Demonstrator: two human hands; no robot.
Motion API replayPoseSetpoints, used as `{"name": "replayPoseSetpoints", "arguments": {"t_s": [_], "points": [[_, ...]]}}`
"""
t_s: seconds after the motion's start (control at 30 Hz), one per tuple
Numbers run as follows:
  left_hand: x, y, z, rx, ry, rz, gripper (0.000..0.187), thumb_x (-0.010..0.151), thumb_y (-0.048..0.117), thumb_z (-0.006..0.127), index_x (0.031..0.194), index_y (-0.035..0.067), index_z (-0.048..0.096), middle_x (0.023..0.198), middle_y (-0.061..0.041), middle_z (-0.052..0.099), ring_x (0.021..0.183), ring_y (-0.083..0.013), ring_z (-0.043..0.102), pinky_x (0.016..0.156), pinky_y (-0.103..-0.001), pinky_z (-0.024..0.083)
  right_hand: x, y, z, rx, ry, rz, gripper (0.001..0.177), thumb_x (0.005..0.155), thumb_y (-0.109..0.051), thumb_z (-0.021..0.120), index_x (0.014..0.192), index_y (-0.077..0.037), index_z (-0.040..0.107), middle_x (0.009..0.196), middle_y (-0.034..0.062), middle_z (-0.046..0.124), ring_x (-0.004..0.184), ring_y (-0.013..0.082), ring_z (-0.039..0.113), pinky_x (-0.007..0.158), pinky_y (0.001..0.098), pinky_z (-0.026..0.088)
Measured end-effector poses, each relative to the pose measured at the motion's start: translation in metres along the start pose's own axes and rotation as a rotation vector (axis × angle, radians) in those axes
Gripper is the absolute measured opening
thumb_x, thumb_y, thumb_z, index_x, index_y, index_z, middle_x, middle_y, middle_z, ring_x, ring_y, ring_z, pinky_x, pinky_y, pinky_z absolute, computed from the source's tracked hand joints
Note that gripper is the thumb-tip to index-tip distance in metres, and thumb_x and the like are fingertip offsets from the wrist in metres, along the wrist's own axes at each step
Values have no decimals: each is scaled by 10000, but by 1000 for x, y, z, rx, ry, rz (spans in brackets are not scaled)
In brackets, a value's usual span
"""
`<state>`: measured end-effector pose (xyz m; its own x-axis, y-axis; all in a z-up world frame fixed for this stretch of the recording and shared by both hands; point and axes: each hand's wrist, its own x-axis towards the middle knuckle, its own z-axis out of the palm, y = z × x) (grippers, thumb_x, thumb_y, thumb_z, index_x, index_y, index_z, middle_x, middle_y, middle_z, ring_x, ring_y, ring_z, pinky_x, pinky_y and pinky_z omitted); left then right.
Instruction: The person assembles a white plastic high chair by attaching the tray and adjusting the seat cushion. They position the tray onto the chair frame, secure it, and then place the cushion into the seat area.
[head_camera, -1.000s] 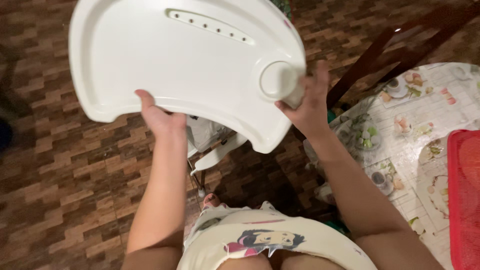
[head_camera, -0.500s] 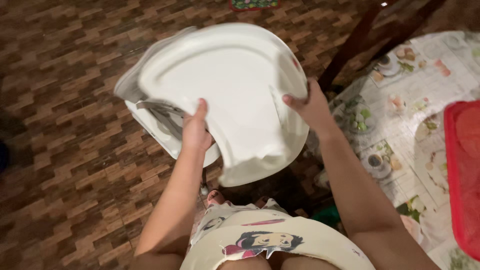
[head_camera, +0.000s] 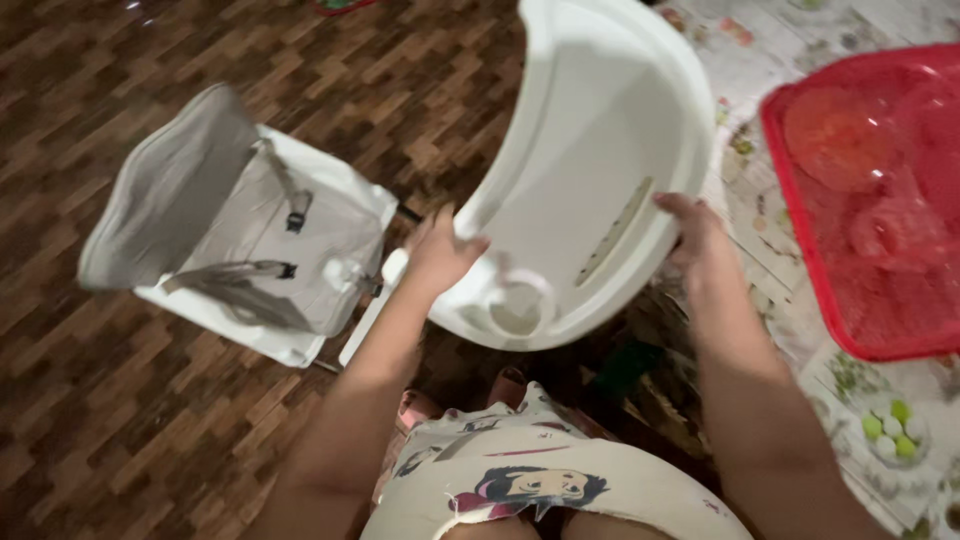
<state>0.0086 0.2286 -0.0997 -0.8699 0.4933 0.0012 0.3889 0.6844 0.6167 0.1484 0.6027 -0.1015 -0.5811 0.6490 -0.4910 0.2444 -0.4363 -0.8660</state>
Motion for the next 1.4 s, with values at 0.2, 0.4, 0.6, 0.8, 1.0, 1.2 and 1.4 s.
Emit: {"name": "replayPoseSetpoints", "arguments": {"t_s": [0.2,0.4,0.6,0.8,1.0,1.2,1.4], "points": [[4,15,50,76,-518,14,672,955,616,600,1135,-30,650,986,-242,731,923,-412,705,795,-503,569,-8,-49,-57,-124,98,-146,626,853,-193,788,1375,67,560,1216,187,718,1133,319,713,983,439,566],[-12,91,94,-58,-471,103,569,1008,515,557,904,-25,703,856,-237,720,775,-398,693,690,-500,547,-14,-65,-86,-951,444,-686,693,877,-310,869,1371,58,551,1308,316,558,1186,434,584,1009,484,483],[6,151,167,-165,-600,-160,455,1014,425,533,1039,-5,682,985,-210,728,893,-365,718,762,-496,565,-30,-63,-68,-1032,358,-791,589,937,-281,839,1384,6,585,1407,283,511,1281,439,525,1061,469,443],[18,149,239,-262,-554,201,564,1045,410,504,1304,-92,513,1198,-270,684,1079,-367,708,901,-439,583,-56,-59,4,-1065,18,-967,436,958,-216,793,1305,6,650,1325,241,613,1257,389,579,1071,453,476],[25,69,203,-294,-501,275,607,1031,445,636,1323,-80,552,1356,-352,532,1213,-491,527,945,-539,447,-61,-45,108,-1138,-258,-666,444,966,-295,707,1309,-20,651,1290,182,647,1171,341,625,936,454,516],[-10,-89,117,-604,-64,-308,575,947,387,676,1327,-33,575,1184,-213,733,1122,-326,707,964,-414,550,-71,17,240,-1202,-596,-558,423,980,-306,671,1304,-36,633,1246,132,686,1133,288,651,931,417,524],[-66,-232,42,-695,402,-624,577,931,326,685,1378,-8,538,1211,-258,701,1079,-379,695,937,-442,538,-64,136,353,-1063,-927,-495,367,960,-270,687,1238,-30,684,1130,99,747,1031,229,708,892,345,548]]}}
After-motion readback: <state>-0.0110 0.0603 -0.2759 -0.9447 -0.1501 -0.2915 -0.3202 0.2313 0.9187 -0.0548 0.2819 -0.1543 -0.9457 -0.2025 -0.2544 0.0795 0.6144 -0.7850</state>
